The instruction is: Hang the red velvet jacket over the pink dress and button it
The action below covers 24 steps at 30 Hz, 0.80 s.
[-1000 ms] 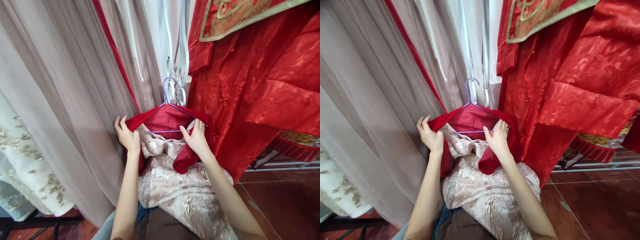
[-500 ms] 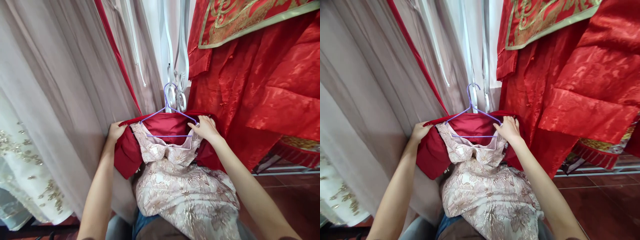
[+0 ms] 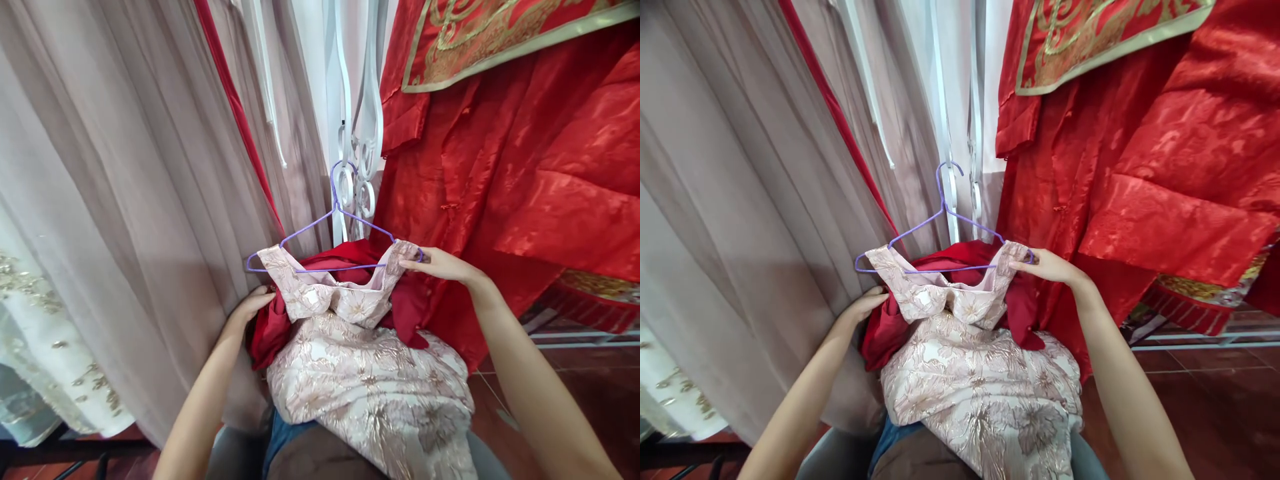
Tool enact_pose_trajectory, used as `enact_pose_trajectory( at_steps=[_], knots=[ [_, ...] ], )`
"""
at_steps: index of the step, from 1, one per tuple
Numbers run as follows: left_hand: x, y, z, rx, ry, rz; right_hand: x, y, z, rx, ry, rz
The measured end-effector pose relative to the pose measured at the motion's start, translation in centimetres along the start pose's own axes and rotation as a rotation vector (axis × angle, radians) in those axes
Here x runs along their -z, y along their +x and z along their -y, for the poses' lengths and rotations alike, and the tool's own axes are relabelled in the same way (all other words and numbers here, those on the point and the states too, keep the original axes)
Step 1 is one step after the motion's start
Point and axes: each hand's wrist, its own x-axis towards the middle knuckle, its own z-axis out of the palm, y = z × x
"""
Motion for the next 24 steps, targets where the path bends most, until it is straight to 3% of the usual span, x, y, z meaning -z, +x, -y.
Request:
enact_pose_trajectory(
  at_steps=[2, 5, 10, 13, 15, 19, 24],
  knots=[
    [0.5, -0.1, -1.3, -0.023, -0.078, 0.065, 0.0, -0.2, 0.3, 0.052, 0.030, -0.091],
    [1.7, 0.0, -5.0, -0.253, -0.160, -0.030, 0.0, 0.0, 1.7, 0.135, 0.023, -0.203],
    [2.9, -0.5, -9.6, -0.346, 0.196, 0.088, -0.4, 0.5, 3.8, 0.123, -0.117, -0.242],
    [2.2, -0.3, -10.0, -0.453, 0.453, 0.020, -0.8, 0.7, 3.7, 0.110, -0.162, -0.287],
    [1.3, 0.2, -9.6, -0.536, 0.493, -0.031, -0.9, 0.6, 3.2, 0.114, -0.176, -0.290],
    [-0.3, 1.3, -8.5, -0.615, 0.443, -0.137, -0.9, 0.1, 2.5, 0.163, -0.158, -0.323],
    [-0.2, 1.8, -8.2, -0.569, 0.295, -0.181, -0.8, 0.3, 2.4, 0.286, -0.260, -0.396]
  ],
)
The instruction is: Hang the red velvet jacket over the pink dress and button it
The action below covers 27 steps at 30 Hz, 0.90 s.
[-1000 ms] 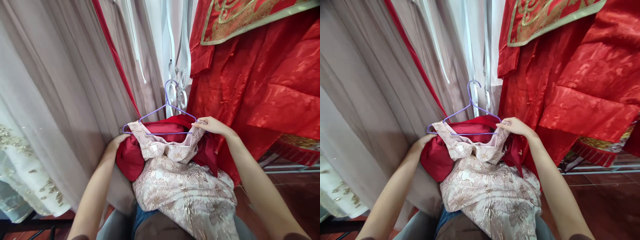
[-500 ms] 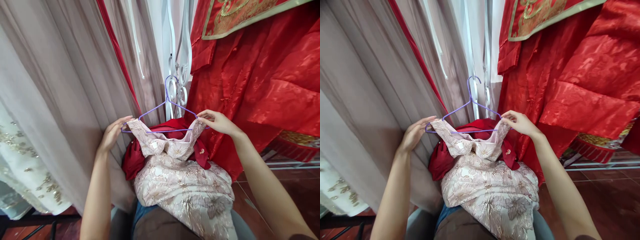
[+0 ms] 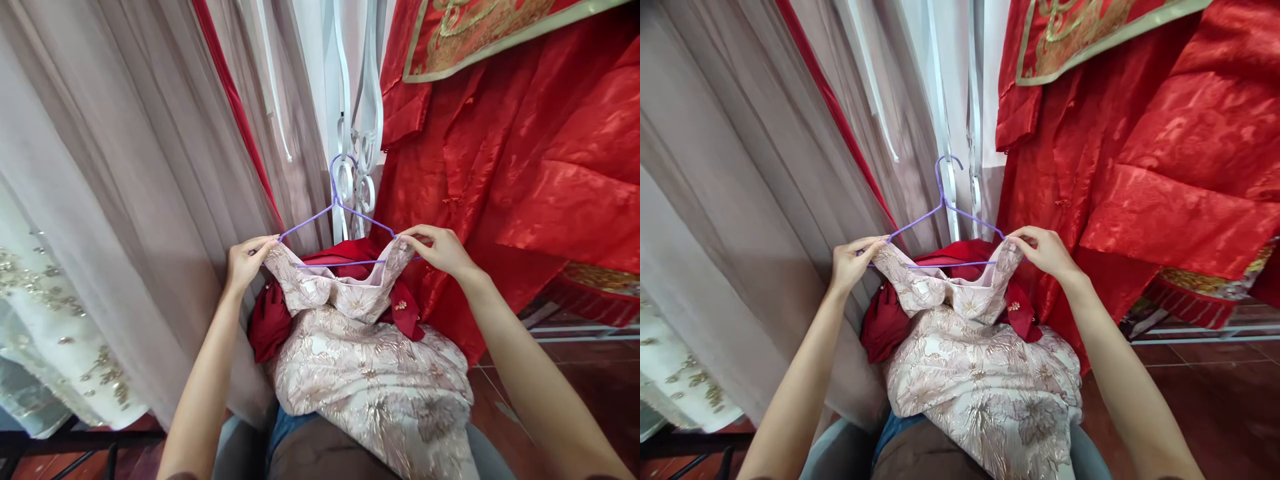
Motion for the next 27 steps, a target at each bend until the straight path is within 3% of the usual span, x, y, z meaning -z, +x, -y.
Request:
enact_pose_trajectory(
  at_steps=[5, 10, 14, 17, 22, 24, 27],
  knots=[
    [0.6, -1.0, 1.4, 0.069, -0.072, -0.127, 0.0, -0.2, -1.0, 0.023, -0.016, -0.086],
    [0.7, -4.4, 4.0, 0.271, -0.149, -0.359, 0.0, -3.6, -4.0, -0.196, 0.052, -0.318],
    [0.2, -6.9, 4.6, 0.366, -0.182, -0.431, -0.8, -5.6, -5.2, -0.290, 0.323, -0.443],
    [-0.1, -7.6, 4.2, 0.379, -0.154, -0.402, -1.0, -5.5, -4.2, -0.285, 0.381, -0.374],
    [0.2, -8.3, 3.7, 0.410, -0.117, -0.278, -0.8, -6.0, -2.0, -0.332, 0.324, -0.025],
    [0.5, -8.5, 3.5, 0.379, -0.073, -0.224, -0.8, -6.8, -2.0, -0.354, 0.327, -0.044],
    [0.6, -8.1, 2.0, 0.119, 0.131, -0.140, -0.9, -7.9, -2.7, -0.389, 0.384, -0.132]
  ],
)
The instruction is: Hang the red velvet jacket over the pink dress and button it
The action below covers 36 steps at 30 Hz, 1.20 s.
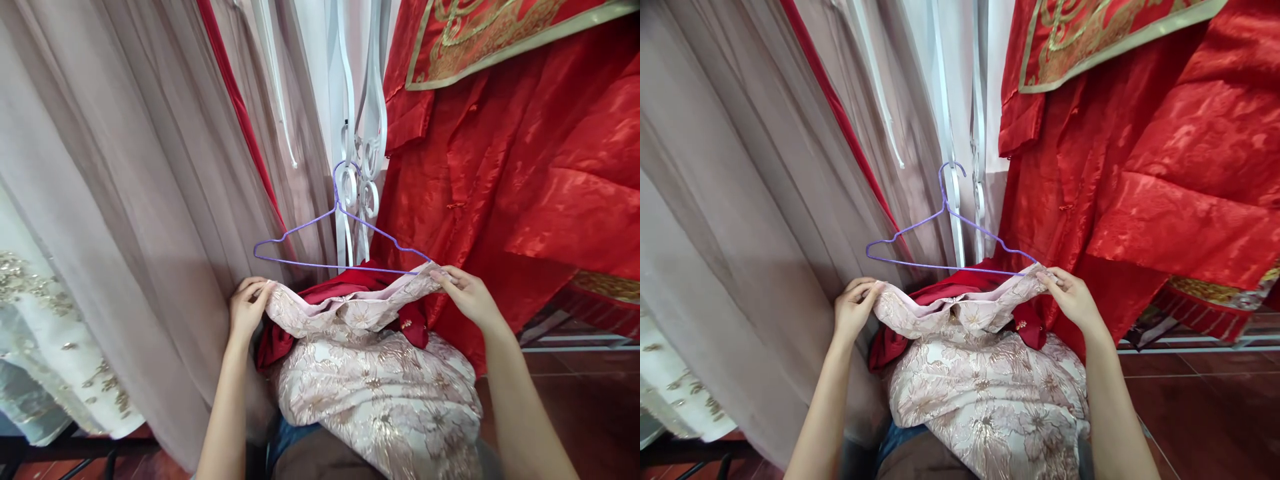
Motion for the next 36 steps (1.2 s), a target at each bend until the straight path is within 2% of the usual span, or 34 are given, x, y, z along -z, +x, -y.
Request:
enact_pose_trajectory(
  at_steps=[2, 4, 7, 10, 13, 19, 23, 31, 36],
  knots=[
    [-0.1, 0.9, -1.7, -0.252, 0.161, 0.064, 0.2, -0.1, -0.7, -0.013, 0.052, -0.013],
    [-0.6, 2.6, -3.5, -0.449, 0.275, 0.180, 0.3, -0.1, -1.2, -0.013, 0.090, -0.023],
    [-2.0, 6.0, -5.1, -0.609, 0.333, 0.320, 0.2, -0.1, -1.4, 0.023, 0.088, -0.065],
    [-3.4, 9.0, -5.2, -0.593, 0.267, 0.441, -0.2, -0.1, -1.3, 0.075, 0.035, -0.114],
    [-3.9, 10.3, -4.8, -0.504, 0.182, 0.546, -0.5, 0.0, -1.1, 0.083, 0.028, -0.159],
    [-2.8, 10.2, -4.6, -0.472, 0.182, 0.443, -0.7, -1.0, -2.6, -0.032, 0.178, -0.425],
    [-2.8, 10.1, -4.6, -0.455, 0.192, 0.449, -0.9, -2.0, -3.8, -0.051, 0.214, -0.567],
    [-2.6, 10.2, -4.9, -0.471, 0.232, 0.435, -1.4, 0.6, -1.6, -0.010, 0.152, -0.483],
    [-2.7, 9.9, -5.1, -0.460, 0.240, 0.440, -2.6, 2.8, 0.7, 0.107, -0.048, -0.366]
  ],
)
